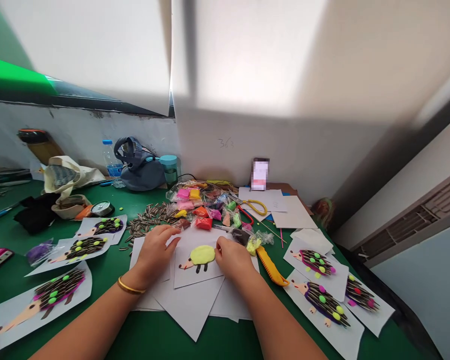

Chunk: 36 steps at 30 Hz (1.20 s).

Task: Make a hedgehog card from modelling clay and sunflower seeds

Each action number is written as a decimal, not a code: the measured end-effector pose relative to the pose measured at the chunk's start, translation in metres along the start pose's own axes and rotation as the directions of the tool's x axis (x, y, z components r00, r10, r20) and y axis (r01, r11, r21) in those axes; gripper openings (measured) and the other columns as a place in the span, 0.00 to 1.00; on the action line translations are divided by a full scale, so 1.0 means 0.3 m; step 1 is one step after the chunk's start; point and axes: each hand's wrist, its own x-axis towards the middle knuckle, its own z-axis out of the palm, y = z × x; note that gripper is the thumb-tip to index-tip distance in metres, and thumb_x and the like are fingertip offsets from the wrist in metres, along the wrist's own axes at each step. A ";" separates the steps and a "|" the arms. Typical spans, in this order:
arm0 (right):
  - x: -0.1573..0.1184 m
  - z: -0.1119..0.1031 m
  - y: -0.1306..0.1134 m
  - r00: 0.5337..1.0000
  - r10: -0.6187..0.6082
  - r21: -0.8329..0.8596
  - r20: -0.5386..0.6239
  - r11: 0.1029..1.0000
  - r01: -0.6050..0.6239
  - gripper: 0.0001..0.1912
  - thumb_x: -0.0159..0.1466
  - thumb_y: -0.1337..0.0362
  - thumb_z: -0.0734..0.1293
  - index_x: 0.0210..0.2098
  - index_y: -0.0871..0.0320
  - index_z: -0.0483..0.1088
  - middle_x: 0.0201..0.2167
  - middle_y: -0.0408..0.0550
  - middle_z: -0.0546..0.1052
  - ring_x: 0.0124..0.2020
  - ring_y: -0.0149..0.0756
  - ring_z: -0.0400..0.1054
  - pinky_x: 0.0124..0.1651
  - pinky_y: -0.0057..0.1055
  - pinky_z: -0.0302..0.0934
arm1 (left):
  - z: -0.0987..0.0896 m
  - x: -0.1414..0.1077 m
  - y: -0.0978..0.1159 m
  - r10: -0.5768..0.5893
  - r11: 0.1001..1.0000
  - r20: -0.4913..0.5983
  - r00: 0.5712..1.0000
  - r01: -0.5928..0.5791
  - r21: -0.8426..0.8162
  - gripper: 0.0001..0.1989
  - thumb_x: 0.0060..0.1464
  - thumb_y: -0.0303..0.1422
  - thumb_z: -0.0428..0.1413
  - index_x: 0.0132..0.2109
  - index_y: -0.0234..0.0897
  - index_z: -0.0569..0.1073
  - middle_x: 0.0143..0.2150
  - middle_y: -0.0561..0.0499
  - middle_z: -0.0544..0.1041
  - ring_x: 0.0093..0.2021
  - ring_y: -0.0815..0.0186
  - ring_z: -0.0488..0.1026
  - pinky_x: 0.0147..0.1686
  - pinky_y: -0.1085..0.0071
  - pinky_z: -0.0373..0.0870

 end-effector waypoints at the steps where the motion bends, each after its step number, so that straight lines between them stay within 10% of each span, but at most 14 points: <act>1: 0.001 0.004 0.001 1.000 -0.020 0.020 -0.007 1.000 0.021 0.05 0.66 0.64 0.61 0.37 0.55 0.69 0.34 0.45 0.78 0.34 0.34 0.69 0.29 0.30 0.42 | 0.002 -0.003 0.007 0.041 0.998 0.038 0.998 -0.039 -0.053 0.07 0.59 0.29 0.56 0.42 0.38 0.77 0.43 0.46 0.78 0.46 0.57 0.72 0.47 0.61 0.67; 16: 0.007 0.060 0.011 0.985 -0.144 0.075 -0.096 0.986 0.151 0.11 0.67 0.69 0.60 0.43 0.55 0.72 0.41 0.47 0.75 0.42 0.35 0.69 0.39 0.29 0.54 | -0.008 -0.025 0.019 0.297 0.955 0.331 0.896 -0.272 -0.121 0.20 0.52 0.18 0.54 0.45 0.47 0.80 0.40 0.50 0.79 0.42 0.61 0.74 0.42 0.65 0.63; 36: 0.016 0.062 0.015 0.991 -0.107 0.084 -0.084 0.990 0.114 0.08 0.66 0.70 0.60 0.37 0.57 0.70 0.38 0.47 0.74 0.39 0.34 0.67 0.38 0.28 0.52 | -0.020 -0.031 0.012 0.359 0.933 0.331 0.873 -0.334 -0.132 0.17 0.56 0.22 0.56 0.43 0.52 0.81 0.41 0.52 0.78 0.42 0.61 0.72 0.46 0.63 0.63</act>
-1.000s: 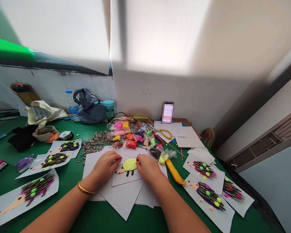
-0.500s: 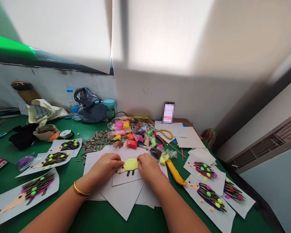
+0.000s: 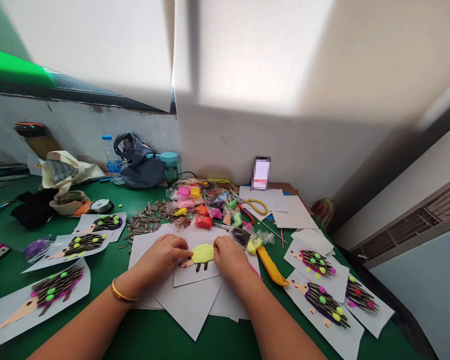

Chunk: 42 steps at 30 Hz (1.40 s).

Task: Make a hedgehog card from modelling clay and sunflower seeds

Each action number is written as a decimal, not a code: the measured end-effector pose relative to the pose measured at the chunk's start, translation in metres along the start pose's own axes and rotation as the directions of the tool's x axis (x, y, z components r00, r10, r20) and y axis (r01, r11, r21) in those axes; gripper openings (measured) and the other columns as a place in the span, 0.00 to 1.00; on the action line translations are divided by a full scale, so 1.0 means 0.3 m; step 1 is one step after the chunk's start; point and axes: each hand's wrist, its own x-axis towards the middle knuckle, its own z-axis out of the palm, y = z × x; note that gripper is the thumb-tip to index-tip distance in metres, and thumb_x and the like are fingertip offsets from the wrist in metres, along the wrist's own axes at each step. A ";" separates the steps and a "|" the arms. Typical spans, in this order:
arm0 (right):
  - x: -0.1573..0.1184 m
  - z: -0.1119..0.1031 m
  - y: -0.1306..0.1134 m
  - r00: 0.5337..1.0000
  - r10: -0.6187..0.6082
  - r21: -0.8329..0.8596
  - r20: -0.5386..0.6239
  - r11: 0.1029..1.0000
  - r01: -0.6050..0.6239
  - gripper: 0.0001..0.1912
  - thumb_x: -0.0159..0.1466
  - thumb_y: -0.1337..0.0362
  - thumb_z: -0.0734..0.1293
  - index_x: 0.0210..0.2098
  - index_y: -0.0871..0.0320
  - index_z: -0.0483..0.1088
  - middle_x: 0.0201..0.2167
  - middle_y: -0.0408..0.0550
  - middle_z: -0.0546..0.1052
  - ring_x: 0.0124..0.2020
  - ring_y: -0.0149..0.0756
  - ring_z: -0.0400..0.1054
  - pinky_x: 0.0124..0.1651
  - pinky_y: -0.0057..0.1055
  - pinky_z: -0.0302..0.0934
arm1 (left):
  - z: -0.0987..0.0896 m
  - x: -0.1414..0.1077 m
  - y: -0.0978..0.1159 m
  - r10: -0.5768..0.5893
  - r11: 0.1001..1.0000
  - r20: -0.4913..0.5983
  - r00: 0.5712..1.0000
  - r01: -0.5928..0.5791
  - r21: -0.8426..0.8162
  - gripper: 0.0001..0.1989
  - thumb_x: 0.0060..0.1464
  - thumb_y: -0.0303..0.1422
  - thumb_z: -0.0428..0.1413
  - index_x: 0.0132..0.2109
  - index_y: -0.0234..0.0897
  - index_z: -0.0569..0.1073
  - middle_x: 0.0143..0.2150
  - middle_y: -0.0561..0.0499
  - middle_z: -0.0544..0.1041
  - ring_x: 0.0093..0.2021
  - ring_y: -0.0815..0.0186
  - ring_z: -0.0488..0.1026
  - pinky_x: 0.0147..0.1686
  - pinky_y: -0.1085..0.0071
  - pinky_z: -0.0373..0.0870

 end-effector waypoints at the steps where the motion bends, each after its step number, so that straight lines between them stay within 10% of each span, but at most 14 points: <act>1: 0.000 -0.001 0.000 1.000 0.002 0.005 0.005 1.000 -0.002 0.08 0.66 0.70 0.60 0.38 0.57 0.70 0.38 0.47 0.75 0.39 0.34 0.67 0.38 0.28 0.52 | -0.001 0.000 0.002 0.002 1.000 0.002 1.000 -0.002 0.005 0.17 0.56 0.22 0.56 0.44 0.52 0.80 0.41 0.51 0.78 0.42 0.61 0.72 0.46 0.62 0.62; 17: -0.004 -0.008 -0.003 0.995 -0.027 0.013 0.094 1.000 0.025 0.24 0.65 0.70 0.58 0.57 0.47 0.71 0.44 0.47 0.74 0.45 0.36 0.69 0.44 0.27 0.56 | 0.038 0.054 0.058 -0.079 0.991 -0.002 0.997 0.079 0.113 0.17 0.55 0.36 0.62 0.52 0.49 0.76 0.41 0.49 0.71 0.42 0.57 0.66 0.51 0.57 0.59; 30: 0.002 -0.011 0.017 0.989 -0.041 0.060 0.144 0.998 0.033 0.24 0.64 0.72 0.59 0.55 0.48 0.73 0.43 0.47 0.74 0.45 0.35 0.69 0.47 0.27 0.58 | 0.058 0.061 0.070 -0.103 0.994 -0.032 0.994 0.104 0.027 0.20 0.57 0.31 0.59 0.56 0.47 0.73 0.47 0.48 0.76 0.45 0.57 0.70 0.52 0.56 0.60; 42: 0.010 -0.013 0.026 0.993 -0.005 0.087 0.121 0.996 -0.005 0.29 0.64 0.73 0.57 0.65 0.58 0.61 0.45 0.51 0.76 0.45 0.37 0.69 0.48 0.29 0.59 | 0.070 0.048 0.102 0.064 0.994 0.052 0.997 -0.059 -0.096 0.25 0.56 0.20 0.51 0.54 0.52 0.74 0.55 0.54 0.77 0.65 0.56 0.63 0.67 0.43 0.38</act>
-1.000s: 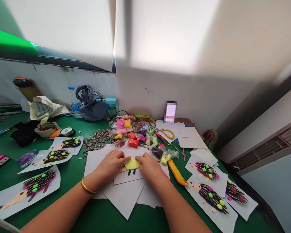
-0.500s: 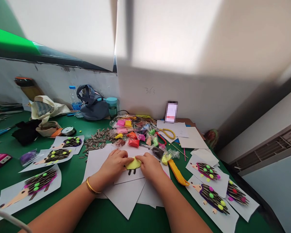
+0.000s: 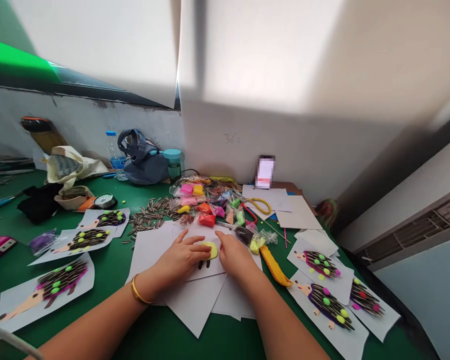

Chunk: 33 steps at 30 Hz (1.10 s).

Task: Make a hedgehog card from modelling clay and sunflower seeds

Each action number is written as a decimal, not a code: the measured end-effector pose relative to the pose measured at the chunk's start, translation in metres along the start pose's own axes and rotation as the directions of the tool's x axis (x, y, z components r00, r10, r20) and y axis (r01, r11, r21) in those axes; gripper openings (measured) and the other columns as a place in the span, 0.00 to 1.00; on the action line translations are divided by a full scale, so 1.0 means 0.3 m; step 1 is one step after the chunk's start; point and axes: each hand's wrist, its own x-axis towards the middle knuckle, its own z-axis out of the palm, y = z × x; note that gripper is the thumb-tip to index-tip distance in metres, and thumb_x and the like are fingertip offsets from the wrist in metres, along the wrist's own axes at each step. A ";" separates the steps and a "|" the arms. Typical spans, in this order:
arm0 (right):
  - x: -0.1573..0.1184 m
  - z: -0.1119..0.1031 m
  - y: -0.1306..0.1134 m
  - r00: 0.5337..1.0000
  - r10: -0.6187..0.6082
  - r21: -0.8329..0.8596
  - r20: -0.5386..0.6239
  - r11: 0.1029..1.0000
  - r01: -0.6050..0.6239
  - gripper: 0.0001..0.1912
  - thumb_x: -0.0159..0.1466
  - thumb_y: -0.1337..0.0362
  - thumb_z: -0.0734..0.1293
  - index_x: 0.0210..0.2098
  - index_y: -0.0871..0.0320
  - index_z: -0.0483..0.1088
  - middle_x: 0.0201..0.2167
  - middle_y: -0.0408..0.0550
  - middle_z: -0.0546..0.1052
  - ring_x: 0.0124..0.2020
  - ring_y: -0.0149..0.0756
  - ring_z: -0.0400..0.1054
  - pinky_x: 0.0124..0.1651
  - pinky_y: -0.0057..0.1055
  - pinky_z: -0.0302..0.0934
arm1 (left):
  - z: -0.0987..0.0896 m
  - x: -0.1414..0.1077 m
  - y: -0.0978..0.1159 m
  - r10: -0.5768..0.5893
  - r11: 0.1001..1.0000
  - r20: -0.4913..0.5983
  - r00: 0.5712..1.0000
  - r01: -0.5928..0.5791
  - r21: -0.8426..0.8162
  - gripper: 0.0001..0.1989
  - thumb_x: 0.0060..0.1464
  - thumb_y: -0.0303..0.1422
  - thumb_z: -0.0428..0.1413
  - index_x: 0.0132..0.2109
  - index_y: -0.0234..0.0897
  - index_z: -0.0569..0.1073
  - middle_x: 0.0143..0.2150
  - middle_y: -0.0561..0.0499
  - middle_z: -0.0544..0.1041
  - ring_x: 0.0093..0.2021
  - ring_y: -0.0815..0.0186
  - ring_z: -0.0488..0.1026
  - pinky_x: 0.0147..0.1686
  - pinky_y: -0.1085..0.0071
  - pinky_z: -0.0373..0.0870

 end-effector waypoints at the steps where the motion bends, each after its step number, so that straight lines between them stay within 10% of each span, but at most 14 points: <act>1: 0.000 0.001 0.000 1.000 0.002 -0.001 -0.002 1.000 -0.002 0.29 0.64 0.73 0.57 0.65 0.58 0.60 0.46 0.51 0.76 0.46 0.37 0.69 0.48 0.29 0.59 | 0.001 0.001 -0.001 0.001 1.000 -0.002 1.000 -0.001 -0.010 0.26 0.56 0.19 0.51 0.54 0.53 0.74 0.55 0.55 0.78 0.65 0.56 0.63 0.67 0.43 0.38; 12: -0.018 -0.008 -0.059 0.999 0.051 -0.083 0.011 0.995 -0.050 0.38 0.62 0.54 0.69 0.68 0.55 0.55 0.46 0.52 0.75 0.45 0.42 0.69 0.43 0.32 0.56 | -0.037 -0.013 -0.085 -0.339 0.929 -0.203 0.919 0.293 -0.227 0.26 0.50 0.18 0.45 0.51 0.39 0.77 0.52 0.49 0.79 0.52 0.63 0.75 0.54 0.64 0.70; 33: -0.024 -0.019 -0.070 0.999 0.034 -0.089 0.039 0.996 -0.030 0.36 0.63 0.53 0.69 0.67 0.55 0.57 0.48 0.52 0.74 0.47 0.43 0.68 0.44 0.32 0.56 | -0.022 -0.019 -0.099 -0.417 0.894 -0.120 0.901 0.383 -0.235 0.25 0.51 0.21 0.46 0.51 0.40 0.77 0.50 0.51 0.80 0.51 0.62 0.75 0.53 0.66 0.70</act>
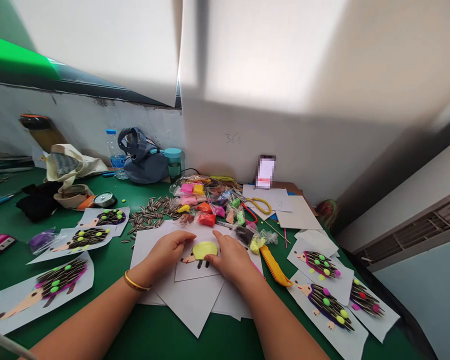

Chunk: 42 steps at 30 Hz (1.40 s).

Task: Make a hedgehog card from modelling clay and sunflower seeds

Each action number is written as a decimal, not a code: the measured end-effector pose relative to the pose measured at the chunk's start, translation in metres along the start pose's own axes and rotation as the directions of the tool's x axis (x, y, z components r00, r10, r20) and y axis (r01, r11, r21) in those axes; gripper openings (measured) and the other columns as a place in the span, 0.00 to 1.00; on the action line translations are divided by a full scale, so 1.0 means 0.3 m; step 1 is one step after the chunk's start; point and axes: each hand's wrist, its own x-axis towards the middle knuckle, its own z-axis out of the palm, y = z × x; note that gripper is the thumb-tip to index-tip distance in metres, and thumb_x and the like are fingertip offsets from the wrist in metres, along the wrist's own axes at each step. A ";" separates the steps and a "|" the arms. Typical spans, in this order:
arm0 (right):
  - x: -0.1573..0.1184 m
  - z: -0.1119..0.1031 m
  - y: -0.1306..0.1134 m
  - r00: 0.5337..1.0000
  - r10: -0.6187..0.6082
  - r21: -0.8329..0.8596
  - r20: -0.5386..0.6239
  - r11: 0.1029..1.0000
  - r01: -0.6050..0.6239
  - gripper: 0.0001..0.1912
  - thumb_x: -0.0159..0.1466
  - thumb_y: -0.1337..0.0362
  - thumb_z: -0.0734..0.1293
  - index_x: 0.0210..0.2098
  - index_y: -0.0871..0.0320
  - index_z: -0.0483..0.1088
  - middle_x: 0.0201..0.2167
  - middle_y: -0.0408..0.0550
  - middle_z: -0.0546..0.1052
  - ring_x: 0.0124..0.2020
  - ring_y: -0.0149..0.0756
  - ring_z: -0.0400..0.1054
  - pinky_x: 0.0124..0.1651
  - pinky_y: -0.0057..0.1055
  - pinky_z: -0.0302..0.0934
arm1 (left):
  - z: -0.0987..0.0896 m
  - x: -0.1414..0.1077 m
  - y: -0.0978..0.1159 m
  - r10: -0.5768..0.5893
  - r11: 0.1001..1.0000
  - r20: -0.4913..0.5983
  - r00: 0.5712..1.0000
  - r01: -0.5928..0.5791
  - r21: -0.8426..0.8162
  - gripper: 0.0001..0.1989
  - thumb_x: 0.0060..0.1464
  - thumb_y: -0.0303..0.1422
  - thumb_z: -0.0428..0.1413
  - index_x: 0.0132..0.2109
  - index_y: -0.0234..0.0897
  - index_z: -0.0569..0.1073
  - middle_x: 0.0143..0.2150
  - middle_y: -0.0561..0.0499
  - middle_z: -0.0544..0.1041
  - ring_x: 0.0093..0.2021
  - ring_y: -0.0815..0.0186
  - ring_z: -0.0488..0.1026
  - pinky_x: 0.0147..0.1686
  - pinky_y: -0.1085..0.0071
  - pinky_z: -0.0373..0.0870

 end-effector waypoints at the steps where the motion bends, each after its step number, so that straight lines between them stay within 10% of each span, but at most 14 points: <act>1: 0.000 0.000 0.000 1.000 0.000 -0.007 -0.006 1.000 0.000 0.36 0.62 0.53 0.69 0.66 0.55 0.57 0.48 0.53 0.74 0.48 0.44 0.68 0.45 0.33 0.56 | -0.001 0.001 0.001 -0.001 1.000 -0.002 1.000 0.001 -0.003 0.25 0.52 0.21 0.46 0.51 0.40 0.77 0.50 0.51 0.80 0.51 0.62 0.75 0.53 0.66 0.70; 12: 0.010 0.014 0.019 0.999 0.012 0.016 -0.040 1.000 -0.011 0.24 0.70 0.61 0.57 0.65 0.56 0.60 0.54 0.53 0.74 0.52 0.42 0.69 0.53 0.34 0.58 | -0.006 -0.002 -0.018 0.130 0.991 -0.026 0.991 -0.130 -0.019 0.22 0.55 0.20 0.47 0.49 0.39 0.78 0.50 0.49 0.80 0.50 0.62 0.75 0.52 0.65 0.71; 19: 0.021 0.029 0.033 0.999 0.016 0.020 -0.048 1.000 -0.015 0.25 0.69 0.64 0.56 0.65 0.56 0.60 0.55 0.53 0.74 0.55 0.43 0.68 0.55 0.36 0.59 | -0.035 0.005 -0.008 0.440 0.891 0.151 0.885 -0.452 0.050 0.20 0.55 0.19 0.51 0.46 0.43 0.80 0.47 0.50 0.81 0.47 0.60 0.75 0.50 0.62 0.69; 31: 0.048 0.019 0.114 0.983 0.149 0.351 -0.105 0.931 -0.103 0.24 0.68 0.65 0.54 0.62 0.54 0.64 0.41 0.47 0.78 0.35 0.34 0.74 0.40 0.31 0.65 | -0.054 -0.005 -0.042 0.000 0.994 0.008 1.000 0.001 -0.106 0.23 0.62 0.28 0.44 0.63 0.42 0.66 0.51 0.49 0.79 0.50 0.62 0.75 0.51 0.64 0.69; 42: 0.039 0.003 0.088 0.985 0.033 0.176 -0.170 0.984 -0.003 0.21 0.67 0.65 0.57 0.55 0.56 0.72 0.50 0.50 0.79 0.53 0.41 0.70 0.55 0.37 0.62 | -0.067 -0.026 0.009 0.177 0.977 0.190 0.966 -0.195 0.083 0.44 0.42 0.48 0.68 0.65 0.45 0.63 0.56 0.46 0.76 0.58 0.50 0.68 0.58 0.55 0.60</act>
